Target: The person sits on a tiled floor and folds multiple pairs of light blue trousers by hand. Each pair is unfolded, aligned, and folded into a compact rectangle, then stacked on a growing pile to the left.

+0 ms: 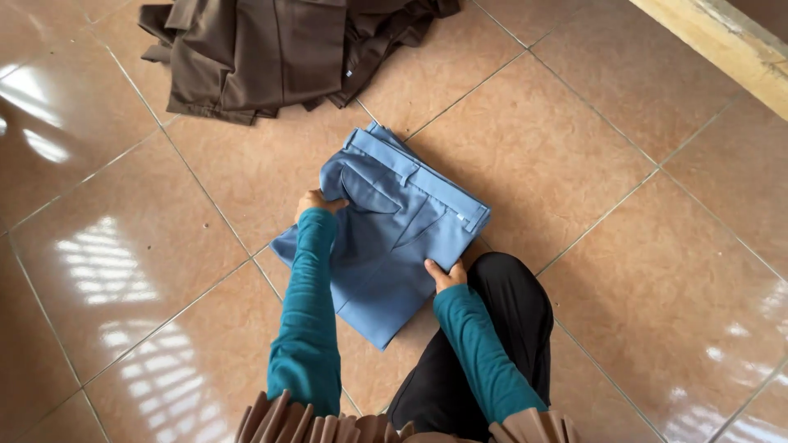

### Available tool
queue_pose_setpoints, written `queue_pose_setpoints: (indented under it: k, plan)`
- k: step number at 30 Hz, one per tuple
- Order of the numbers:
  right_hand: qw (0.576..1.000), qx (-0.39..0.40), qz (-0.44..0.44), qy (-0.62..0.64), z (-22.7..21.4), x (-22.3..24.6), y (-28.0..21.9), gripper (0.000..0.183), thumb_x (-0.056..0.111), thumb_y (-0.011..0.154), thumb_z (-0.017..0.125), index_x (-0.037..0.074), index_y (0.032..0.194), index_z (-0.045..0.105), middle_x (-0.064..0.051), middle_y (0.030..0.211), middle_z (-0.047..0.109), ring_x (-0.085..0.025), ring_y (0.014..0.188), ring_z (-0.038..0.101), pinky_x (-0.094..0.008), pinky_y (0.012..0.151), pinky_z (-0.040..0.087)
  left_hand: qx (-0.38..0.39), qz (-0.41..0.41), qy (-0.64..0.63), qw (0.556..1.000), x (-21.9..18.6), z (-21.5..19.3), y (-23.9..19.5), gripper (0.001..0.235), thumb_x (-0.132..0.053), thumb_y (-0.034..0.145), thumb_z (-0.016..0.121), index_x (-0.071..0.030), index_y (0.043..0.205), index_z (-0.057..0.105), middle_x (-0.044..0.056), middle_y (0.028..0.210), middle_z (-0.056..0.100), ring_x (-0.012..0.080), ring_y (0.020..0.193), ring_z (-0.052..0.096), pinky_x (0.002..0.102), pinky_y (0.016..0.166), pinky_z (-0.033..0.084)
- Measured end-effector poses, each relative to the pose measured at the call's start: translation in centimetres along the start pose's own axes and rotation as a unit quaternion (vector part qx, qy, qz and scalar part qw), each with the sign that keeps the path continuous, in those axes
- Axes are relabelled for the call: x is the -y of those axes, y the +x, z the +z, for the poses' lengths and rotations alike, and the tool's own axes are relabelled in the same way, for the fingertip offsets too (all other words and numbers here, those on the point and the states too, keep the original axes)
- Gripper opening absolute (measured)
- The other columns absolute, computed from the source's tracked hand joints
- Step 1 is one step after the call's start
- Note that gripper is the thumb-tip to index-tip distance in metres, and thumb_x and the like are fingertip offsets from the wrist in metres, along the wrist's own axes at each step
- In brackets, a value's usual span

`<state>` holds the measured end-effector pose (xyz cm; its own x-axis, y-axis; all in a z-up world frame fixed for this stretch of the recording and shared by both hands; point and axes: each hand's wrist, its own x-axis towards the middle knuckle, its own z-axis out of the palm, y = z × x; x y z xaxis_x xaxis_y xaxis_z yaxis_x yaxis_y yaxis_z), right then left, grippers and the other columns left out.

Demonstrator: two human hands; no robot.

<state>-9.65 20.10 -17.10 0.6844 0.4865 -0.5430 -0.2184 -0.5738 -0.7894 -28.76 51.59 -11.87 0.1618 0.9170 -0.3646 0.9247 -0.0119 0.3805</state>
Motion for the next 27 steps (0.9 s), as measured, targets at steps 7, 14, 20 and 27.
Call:
queue_pose_setpoints:
  k: [7, 14, 20, 27]
  plan:
    - [0.998, -0.01, 0.013, 0.053, 0.4, 0.0, -1.0, 0.085, 0.042, 0.079, 0.091, 0.01, 0.147, 0.052, -0.015, 0.139, 0.061, -0.033, 0.132, 0.056, -0.045, 0.107, 0.052, -0.008, 0.016, 0.008, 1.0, -1.0, -0.4, 0.6, 0.086, -0.073, 0.055, 0.084, -0.014, 0.117, 0.075, 0.015, 0.113, 0.075, 0.0372, 0.11, 0.07, 0.045, 0.091, 0.059]
    - [0.992, 0.002, 0.038, 0.12, 0.1, -0.8, -0.1, 0.077, 0.035, 0.081, 0.091, 0.015, 0.145, 0.053, -0.013, 0.127, 0.067, -0.031, 0.116, 0.065, -0.049, 0.087, 0.061, 0.005, 0.002, 0.027, 1.0, -1.3, 0.9, 0.4, 0.092, -0.075, 0.057, 0.083, -0.012, 0.124, 0.07, 0.014, 0.118, 0.074, 0.0366, 0.113, 0.069, 0.043, 0.094, 0.058]
    - [0.993, -0.095, -0.052, -0.055, -2.2, 4.8, -3.1, 0.089, 0.044, 0.083, 0.077, 0.029, 0.157, 0.031, -0.015, 0.149, 0.049, -0.034, 0.134, 0.053, -0.044, 0.109, 0.052, -0.074, -0.045, 0.025, 0.996, -6.6, -0.4, -5.5, 0.113, -0.037, 0.072, 0.085, -0.03, 0.158, 0.012, 0.01, 0.163, 0.02, 0.0354, 0.151, 0.02, 0.061, 0.12, 0.015]
    - [0.771, -0.236, -0.453, -0.379, -4.4, 12.3, -1.8, 0.057, 0.034, 0.106, 0.052, 0.018, 0.159, 0.038, -0.015, 0.17, 0.019, -0.038, 0.154, 0.021, -0.053, 0.118, 0.032, -0.199, 0.17, -0.013, 0.965, -14.9, 6.9, -17.8, 0.07, -0.025, 0.097, 0.057, -0.02, 0.161, 0.027, 0.017, 0.168, 0.021, 0.0393, 0.155, 0.013, 0.063, 0.123, 0.002]
